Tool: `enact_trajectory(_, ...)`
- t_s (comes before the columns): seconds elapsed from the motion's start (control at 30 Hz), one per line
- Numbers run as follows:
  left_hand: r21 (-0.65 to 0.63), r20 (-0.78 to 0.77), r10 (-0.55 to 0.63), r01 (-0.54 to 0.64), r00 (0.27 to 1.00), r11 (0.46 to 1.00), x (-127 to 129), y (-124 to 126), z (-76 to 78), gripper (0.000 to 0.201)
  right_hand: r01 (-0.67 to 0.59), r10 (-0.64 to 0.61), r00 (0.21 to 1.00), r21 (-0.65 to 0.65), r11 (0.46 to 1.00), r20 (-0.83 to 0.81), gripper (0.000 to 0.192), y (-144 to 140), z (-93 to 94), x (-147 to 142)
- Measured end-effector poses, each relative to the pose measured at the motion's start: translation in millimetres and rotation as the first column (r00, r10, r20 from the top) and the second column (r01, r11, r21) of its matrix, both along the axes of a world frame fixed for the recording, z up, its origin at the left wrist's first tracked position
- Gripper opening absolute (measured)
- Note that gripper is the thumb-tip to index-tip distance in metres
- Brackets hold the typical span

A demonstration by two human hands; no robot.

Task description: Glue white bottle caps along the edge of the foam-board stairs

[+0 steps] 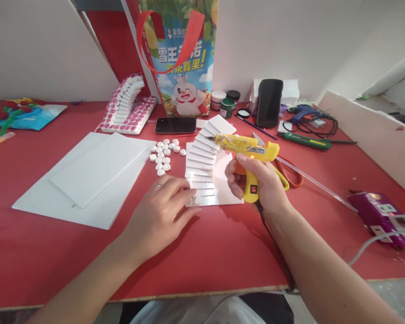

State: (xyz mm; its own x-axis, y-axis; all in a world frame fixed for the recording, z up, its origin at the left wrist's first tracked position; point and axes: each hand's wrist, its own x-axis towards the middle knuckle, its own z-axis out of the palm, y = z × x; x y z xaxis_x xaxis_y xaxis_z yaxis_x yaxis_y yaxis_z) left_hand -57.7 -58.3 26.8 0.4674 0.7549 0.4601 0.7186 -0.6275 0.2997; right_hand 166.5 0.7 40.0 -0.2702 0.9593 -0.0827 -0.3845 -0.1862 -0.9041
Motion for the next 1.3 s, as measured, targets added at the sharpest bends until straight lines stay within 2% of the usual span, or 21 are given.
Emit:
enact_trajectory(0.2, 0.010, -0.149, -0.010, 0.011, 0.989, 1.000, 8.8, 6.6, 0.1, 0.019, -0.014, 0.014, 1.000, 0.005, 1.000, 0.005, 0.029, 0.3, 0.6, 0.4)
enact_trajectory(0.37, 0.006, -0.114, -0.019, 0.019, 0.993, 1.000, 8.7, 7.9, -1.3, 0.015, -0.016, 0.016, 1.000, 0.010, 1.000, 0.000, 0.028, -0.6, 1.0, 0.6)
enact_trajectory(0.8, 0.037, -0.041, -0.043, 0.045, 0.998, 0.998, 10.3, 8.2, -12.6, 0.020, -0.011, 0.011, 1.000, -0.001, 1.000, -0.001, 0.028, -0.3, 0.6, -0.7)
enact_trajectory(0.93, 0.004, 0.015, -0.035, 0.035, 0.999, 0.999, 4.1, 10.3, -4.8, 0.019, -0.009, 0.009, 1.000, 0.003, 1.000, 0.007, 0.029, -1.0, 1.7, -0.6)
enact_trajectory(1.0, 0.035, 0.085, 0.019, -0.022, 0.996, 0.999, -7.9, 16.1, 8.2, 0.019, 0.000, 0.000, 1.000, 0.004, 1.000, 0.023, 0.029, -0.9, 1.9, -0.1)
enact_trajectory(1.1, 0.116, 0.159, 0.246, -0.265, 0.956, 0.957, -33.0, 31.8, 32.9, 0.016, -0.004, 0.004, 1.000, 0.011, 1.000, 0.030, 0.030, -0.3, 1.4, 1.1)
enact_trajectory(1.2, 0.006, 0.093, 0.407, -0.409, 0.909, 0.912, -52.5, 51.1, 47.0, 0.018, -0.012, 0.012, 1.000, 0.014, 1.000, 0.008, 0.029, 0.1, 0.4, 1.4)
enact_trajectory(1.3, -0.141, 0.023, 0.439, -0.432, 0.898, 0.891, -57.4, 67.7, 41.6, 0.013, -0.006, 0.006, 1.000, 0.010, 1.000, 0.001, 0.029, 0.0, 0.0, 0.7)
